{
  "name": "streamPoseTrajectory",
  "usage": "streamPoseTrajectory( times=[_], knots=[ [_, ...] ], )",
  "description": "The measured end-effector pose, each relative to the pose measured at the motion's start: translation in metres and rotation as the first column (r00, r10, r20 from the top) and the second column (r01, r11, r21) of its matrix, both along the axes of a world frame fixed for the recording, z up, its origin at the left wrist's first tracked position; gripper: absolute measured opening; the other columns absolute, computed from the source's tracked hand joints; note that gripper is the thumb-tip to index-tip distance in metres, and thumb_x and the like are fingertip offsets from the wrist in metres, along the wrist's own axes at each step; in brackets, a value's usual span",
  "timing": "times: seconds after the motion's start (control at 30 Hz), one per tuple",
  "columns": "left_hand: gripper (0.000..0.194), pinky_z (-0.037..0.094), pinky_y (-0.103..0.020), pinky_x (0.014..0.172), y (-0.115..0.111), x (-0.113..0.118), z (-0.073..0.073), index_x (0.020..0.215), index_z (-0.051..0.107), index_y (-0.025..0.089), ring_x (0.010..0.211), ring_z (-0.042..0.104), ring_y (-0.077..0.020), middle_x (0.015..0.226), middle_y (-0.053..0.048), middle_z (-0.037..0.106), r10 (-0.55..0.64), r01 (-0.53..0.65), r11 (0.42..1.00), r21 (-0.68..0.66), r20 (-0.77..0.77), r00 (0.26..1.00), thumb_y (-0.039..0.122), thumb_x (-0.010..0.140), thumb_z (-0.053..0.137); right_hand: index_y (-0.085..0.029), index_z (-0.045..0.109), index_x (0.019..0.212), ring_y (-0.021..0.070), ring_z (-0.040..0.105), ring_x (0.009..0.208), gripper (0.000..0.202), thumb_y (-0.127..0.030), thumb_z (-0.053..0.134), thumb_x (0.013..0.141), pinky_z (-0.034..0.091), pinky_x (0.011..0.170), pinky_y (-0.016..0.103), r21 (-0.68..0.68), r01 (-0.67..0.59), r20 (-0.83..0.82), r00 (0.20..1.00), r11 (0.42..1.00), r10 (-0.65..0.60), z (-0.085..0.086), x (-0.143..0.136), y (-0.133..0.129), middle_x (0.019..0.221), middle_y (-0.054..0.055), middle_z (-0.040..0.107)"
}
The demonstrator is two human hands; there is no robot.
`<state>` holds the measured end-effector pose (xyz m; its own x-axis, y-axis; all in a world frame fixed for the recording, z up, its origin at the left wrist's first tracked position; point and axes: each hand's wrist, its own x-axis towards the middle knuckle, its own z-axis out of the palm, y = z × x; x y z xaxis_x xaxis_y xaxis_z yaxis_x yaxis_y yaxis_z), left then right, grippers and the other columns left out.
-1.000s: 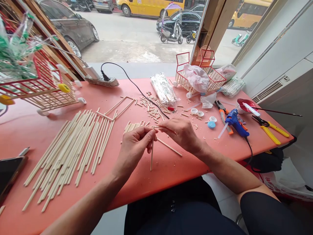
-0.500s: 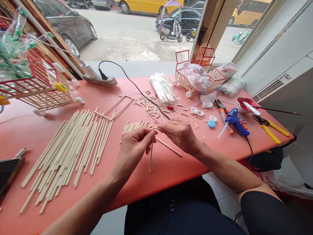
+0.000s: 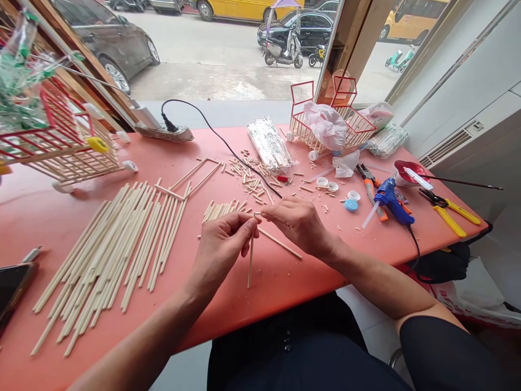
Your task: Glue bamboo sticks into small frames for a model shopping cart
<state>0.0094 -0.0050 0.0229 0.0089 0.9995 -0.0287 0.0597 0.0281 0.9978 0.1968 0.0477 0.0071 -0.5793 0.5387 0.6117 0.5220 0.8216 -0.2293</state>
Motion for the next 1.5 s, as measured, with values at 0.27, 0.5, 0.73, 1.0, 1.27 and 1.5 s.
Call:
streamPoseTrajectory(
  times=[0.27, 0.5, 0.73, 1.0, 1.27, 1.5],
  knots=[
    [0.019, 0.038, -0.023, 0.046, 0.001, 0.0, 0.0, 0.077, 0.071, 0.015, 0.044, 0.05, -0.0075, 0.065, 0.001, 0.063, 0.001, -0.001, 1.0, -0.022, 0.023, 1.0, 0.032, 0.086, 0.071, -0.016, 0.076, 0.099, 0.0159, 0.068, 0.079, 0.023, -0.016, 0.055, 0.104, 0.048, 0.076, 0.026, -0.046, -0.021, 0.031, 0.999, 0.999, 0.023, 0.001, 0.001, 0.0, 0.087, 0.006, 0.079],
    [0.021, 0.038, -0.023, 0.045, 0.004, -0.002, -0.005, 0.077, 0.073, 0.014, 0.043, 0.049, -0.0074, 0.064, 0.0, 0.064, -0.012, 0.014, 1.0, -0.027, 0.052, 0.999, 0.033, 0.086, 0.072, -0.019, 0.076, 0.099, 0.0158, 0.066, 0.079, 0.021, -0.018, 0.056, 0.104, 0.046, 0.074, 0.025, -0.058, 0.026, 0.079, 0.997, 0.998, -0.021, -0.002, 0.0, 0.001, 0.084, 0.005, 0.077],
    [0.023, 0.038, -0.022, 0.044, 0.006, -0.001, -0.007, 0.074, 0.072, 0.014, 0.042, 0.049, -0.0073, 0.063, -0.001, 0.064, -0.016, 0.018, 1.0, -0.025, 0.062, 0.998, 0.035, 0.083, 0.075, -0.018, 0.076, 0.098, 0.0158, 0.067, 0.078, 0.016, -0.016, 0.061, 0.102, 0.044, 0.072, 0.025, -0.042, 0.024, 0.075, 0.997, 0.999, -0.021, -0.004, -0.001, 0.002, 0.083, 0.004, 0.077],
    [0.022, 0.041, -0.021, 0.043, 0.006, -0.001, -0.009, 0.073, 0.072, 0.014, 0.042, 0.048, -0.0066, 0.064, 0.0, 0.064, -0.006, 0.007, 1.0, -0.027, 0.062, 0.998, 0.034, 0.083, 0.075, -0.017, 0.077, 0.097, 0.015, 0.065, 0.074, 0.017, -0.015, 0.06, 0.102, 0.043, 0.07, 0.025, -0.016, 0.017, 0.072, 0.997, 1.0, -0.016, -0.004, -0.001, 0.001, 0.081, 0.003, 0.077],
    [0.021, 0.04, -0.022, 0.044, 0.006, -0.001, -0.01, 0.078, 0.075, 0.013, 0.043, 0.049, -0.0071, 0.065, 0.0, 0.064, -0.02, 0.025, 0.999, -0.045, 0.103, 0.994, 0.034, 0.083, 0.075, -0.018, 0.076, 0.094, 0.0151, 0.066, 0.076, 0.02, -0.016, 0.058, 0.103, 0.042, 0.069, 0.026, -0.032, 0.041, 0.108, 0.993, 0.999, -0.037, -0.003, -0.002, 0.001, 0.084, 0.003, 0.078],
    [0.024, 0.039, -0.022, 0.044, 0.007, -0.001, -0.013, 0.073, 0.072, 0.014, 0.043, 0.049, -0.0076, 0.063, 0.0, 0.063, -0.021, 0.026, 0.998, -0.049, 0.096, 0.995, 0.036, 0.082, 0.076, -0.018, 0.076, 0.096, 0.0152, 0.066, 0.076, 0.02, -0.017, 0.058, 0.104, 0.043, 0.07, 0.026, -0.051, 0.025, 0.105, 0.994, 0.998, -0.019, -0.005, -0.002, 0.002, 0.084, 0.004, 0.078]
  ],
)
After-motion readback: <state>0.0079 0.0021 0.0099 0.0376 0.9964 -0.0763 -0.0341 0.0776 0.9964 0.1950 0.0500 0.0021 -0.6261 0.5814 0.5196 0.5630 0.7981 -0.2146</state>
